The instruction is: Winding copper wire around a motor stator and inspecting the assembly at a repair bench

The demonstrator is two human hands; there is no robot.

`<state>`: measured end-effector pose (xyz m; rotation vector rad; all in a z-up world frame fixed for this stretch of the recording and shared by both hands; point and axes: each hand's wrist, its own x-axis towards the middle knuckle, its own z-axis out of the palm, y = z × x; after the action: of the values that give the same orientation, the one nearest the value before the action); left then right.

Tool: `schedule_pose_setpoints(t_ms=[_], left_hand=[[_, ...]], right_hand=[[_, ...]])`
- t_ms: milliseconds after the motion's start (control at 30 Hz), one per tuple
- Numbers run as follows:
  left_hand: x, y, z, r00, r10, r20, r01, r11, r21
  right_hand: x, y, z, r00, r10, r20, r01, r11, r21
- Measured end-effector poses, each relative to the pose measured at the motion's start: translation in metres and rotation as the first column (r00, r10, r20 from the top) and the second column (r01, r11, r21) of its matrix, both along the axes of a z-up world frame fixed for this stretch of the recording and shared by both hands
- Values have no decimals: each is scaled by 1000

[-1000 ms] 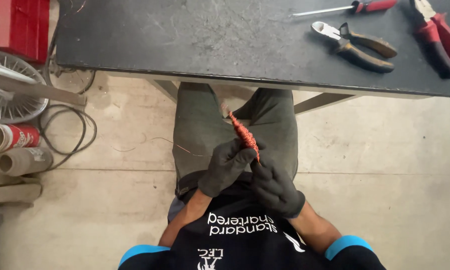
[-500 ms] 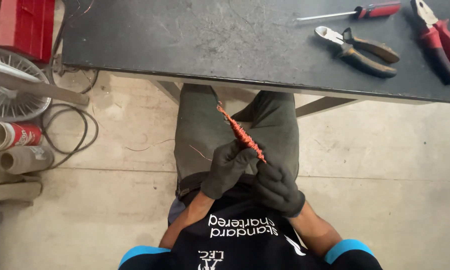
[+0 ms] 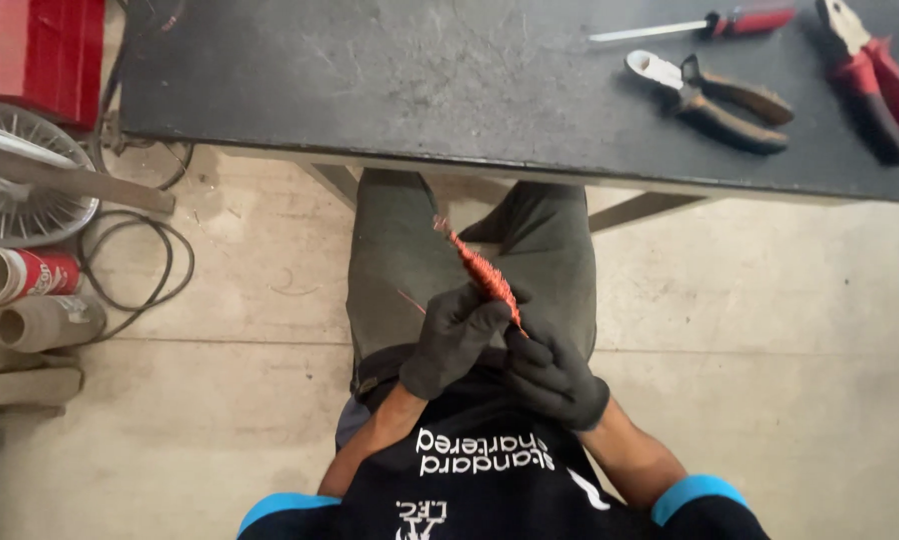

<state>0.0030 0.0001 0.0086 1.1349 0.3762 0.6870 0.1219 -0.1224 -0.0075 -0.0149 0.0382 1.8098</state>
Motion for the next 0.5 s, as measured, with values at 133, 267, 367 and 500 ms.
schedule_pose_setpoints(t_ms=[133,267,367,500], left_hand=[[-1,-1,-19,996,80,-29,-82,995,-66],[1,4,2,992,129,-4,-129,992,-9],[-3,0,-22,995,79,55,-75,995,-64],[-4,-6,-30,998,49,39,-46,997,-64]], right_hand=[[6,3,-1,358,-16,934,356,927,-121],[18,4,-6,-589,-207,782,230,884,407],[4,6,0,-255,-266,930,320,884,341],[9,4,0,-196,-232,953,340,895,287]])
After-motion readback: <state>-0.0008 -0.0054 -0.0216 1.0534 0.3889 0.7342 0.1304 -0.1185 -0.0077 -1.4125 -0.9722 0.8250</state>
